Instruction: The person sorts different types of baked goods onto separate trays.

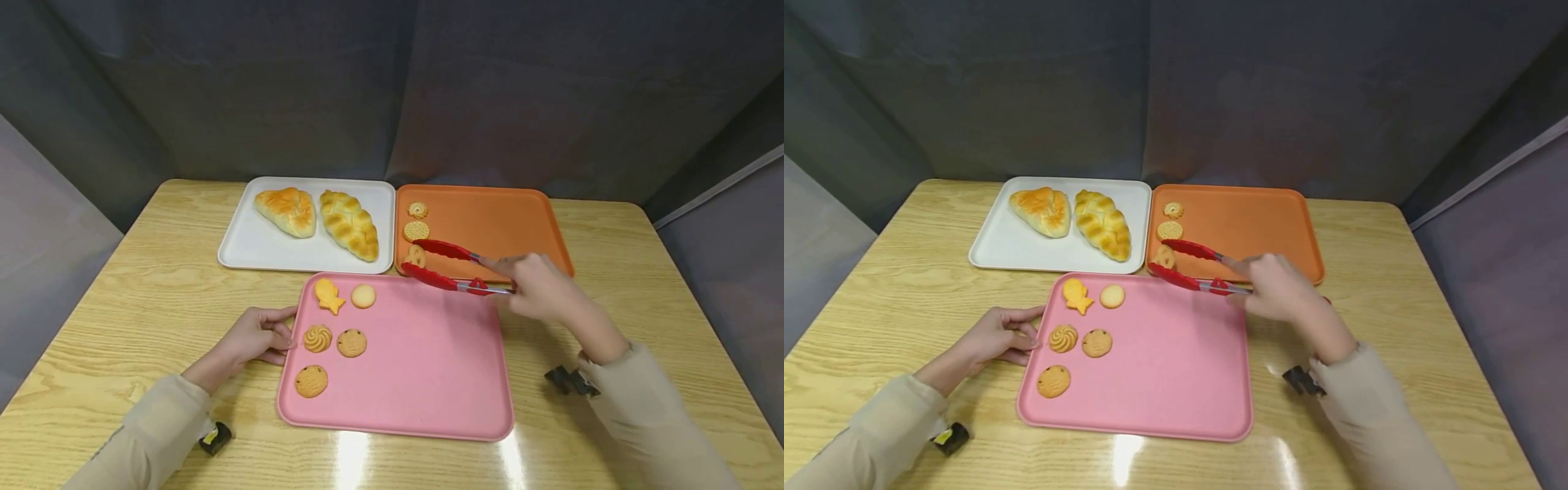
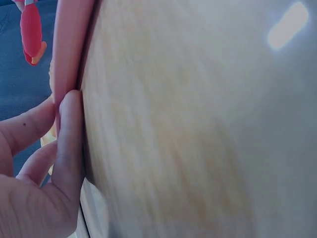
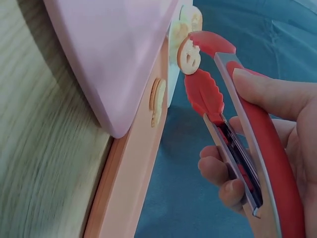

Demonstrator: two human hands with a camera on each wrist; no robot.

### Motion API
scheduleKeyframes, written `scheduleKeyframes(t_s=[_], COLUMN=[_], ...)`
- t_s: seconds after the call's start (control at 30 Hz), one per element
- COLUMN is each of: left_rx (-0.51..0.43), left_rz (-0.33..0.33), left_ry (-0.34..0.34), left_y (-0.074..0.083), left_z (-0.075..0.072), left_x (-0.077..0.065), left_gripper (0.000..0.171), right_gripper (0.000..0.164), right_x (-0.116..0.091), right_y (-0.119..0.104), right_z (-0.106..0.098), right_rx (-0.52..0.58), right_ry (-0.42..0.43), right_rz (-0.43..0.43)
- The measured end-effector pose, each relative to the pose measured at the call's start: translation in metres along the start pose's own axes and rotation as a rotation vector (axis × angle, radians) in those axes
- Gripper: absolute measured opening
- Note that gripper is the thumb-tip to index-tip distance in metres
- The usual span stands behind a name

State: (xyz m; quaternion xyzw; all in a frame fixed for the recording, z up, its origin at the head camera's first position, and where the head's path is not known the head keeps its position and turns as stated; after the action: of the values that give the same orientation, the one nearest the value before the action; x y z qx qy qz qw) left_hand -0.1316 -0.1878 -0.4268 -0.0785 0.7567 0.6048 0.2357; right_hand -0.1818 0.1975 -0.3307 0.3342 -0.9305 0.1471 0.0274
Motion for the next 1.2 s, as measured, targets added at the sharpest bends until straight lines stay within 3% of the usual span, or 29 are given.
scheduleKeyframes(t_s=[0.63,1.2], left_rx=[0.000,-0.002], left_rz=[0.001,0.004], left_ry=[0.004,0.005], left_y=[0.001,0.000], left_z=[0.001,0.001], left_x=[-0.001,-0.001], left_gripper=[0.062,0.062], right_gripper=[0.056,0.057], right_x=[0.015,0.000], right_y=[0.021,0.012], right_z=[0.016,0.006], right_rx=[0.018,0.018], right_ry=[-0.117,-0.035], right_rz=[0.153,0.087])
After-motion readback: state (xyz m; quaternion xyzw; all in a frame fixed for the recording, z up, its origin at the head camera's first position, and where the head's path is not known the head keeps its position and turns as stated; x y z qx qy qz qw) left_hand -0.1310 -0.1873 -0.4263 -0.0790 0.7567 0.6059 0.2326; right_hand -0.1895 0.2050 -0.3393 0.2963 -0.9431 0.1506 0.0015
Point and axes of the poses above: each hand's wrist, its own x-axis towards the middle knuckle, its own z-axis out of the palm, y = z × x, the point moved 4 cm from there along x, towards the middle knuckle, and after that the axes turned 2 degrees about y, right-handed, at the moved point
